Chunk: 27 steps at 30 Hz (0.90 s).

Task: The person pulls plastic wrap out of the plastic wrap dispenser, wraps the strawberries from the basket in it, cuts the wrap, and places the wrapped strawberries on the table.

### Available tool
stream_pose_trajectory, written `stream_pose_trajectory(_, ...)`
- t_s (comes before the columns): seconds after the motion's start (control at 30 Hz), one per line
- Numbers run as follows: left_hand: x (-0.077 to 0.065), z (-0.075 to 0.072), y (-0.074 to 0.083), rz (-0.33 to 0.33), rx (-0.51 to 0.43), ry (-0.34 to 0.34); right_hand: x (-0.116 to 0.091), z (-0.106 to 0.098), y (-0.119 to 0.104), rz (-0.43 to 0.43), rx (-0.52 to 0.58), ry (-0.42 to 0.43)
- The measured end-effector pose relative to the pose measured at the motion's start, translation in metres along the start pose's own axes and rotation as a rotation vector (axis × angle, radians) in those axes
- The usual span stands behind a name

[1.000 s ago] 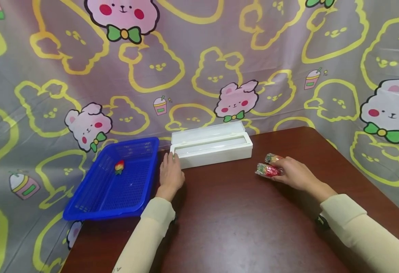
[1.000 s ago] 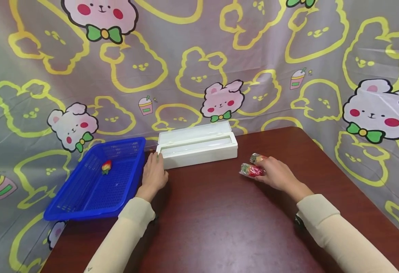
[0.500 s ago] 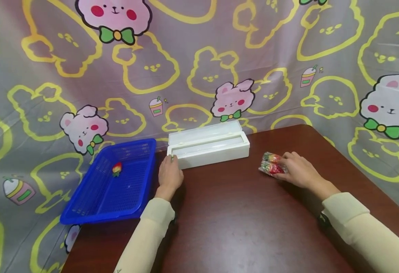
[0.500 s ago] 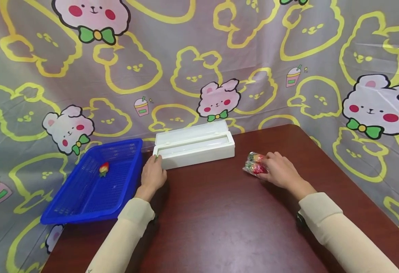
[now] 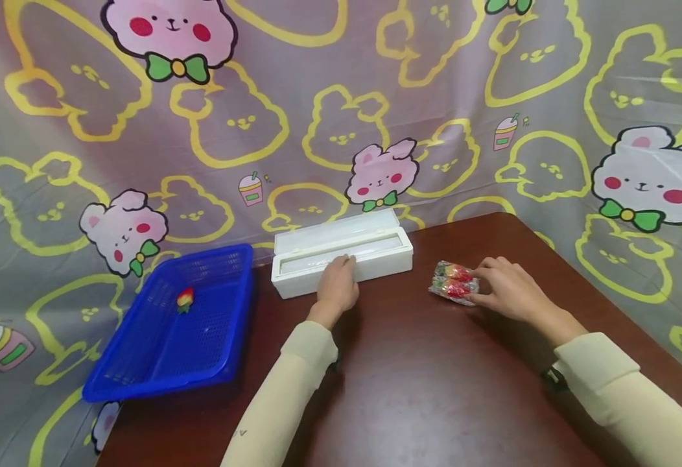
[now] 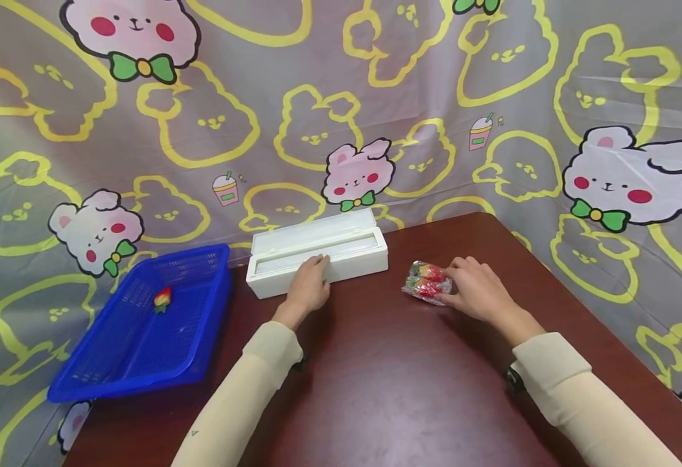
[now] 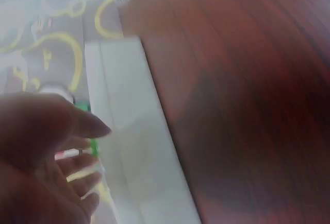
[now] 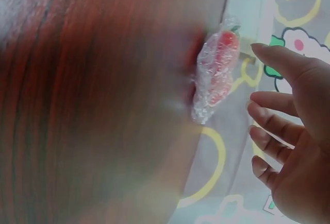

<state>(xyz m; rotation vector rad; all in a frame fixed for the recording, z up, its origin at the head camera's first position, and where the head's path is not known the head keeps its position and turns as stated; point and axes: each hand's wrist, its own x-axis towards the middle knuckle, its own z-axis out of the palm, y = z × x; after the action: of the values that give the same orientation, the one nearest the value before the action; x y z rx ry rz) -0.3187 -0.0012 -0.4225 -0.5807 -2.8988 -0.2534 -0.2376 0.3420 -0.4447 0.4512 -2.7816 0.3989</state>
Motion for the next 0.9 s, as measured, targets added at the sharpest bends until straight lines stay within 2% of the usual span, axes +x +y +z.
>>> stream_pose_trajectory(0.17,0.017,0.009,0.034,0.075,0.046,-0.049,0.005,-0.002,-0.015,-0.014,0.023,0.007)
stream_pose_trajectory(0.27,0.026,0.014,0.049,0.095,0.116,-0.048,0.008,-0.003,-0.021,-0.029,0.029,0.019)
stream_pose_trajectory(0.43,0.034,0.014,0.060,0.081,0.168,-0.040,0.014,-0.004,-0.030,-0.039,0.048,0.028)
stream_pose_trajectory(0.57,0.032,0.010,0.060,0.078,0.169,-0.084,0.019,-0.004,-0.037,-0.044,0.056,0.027)
stream_pose_trajectory(0.7,0.021,0.007,0.055,0.094,0.143,-0.105,0.023,-0.001,-0.043,-0.079,0.066,0.041)
stream_pose_trajectory(0.8,0.011,0.004,0.044,0.097,0.109,-0.081,0.028,0.001,-0.050,-0.106,0.087,0.042)
stream_pose_trajectory(0.9,0.001,-0.002,0.026,0.089,0.105,-0.052,0.034,0.002,-0.058,-0.125,0.090,0.032)
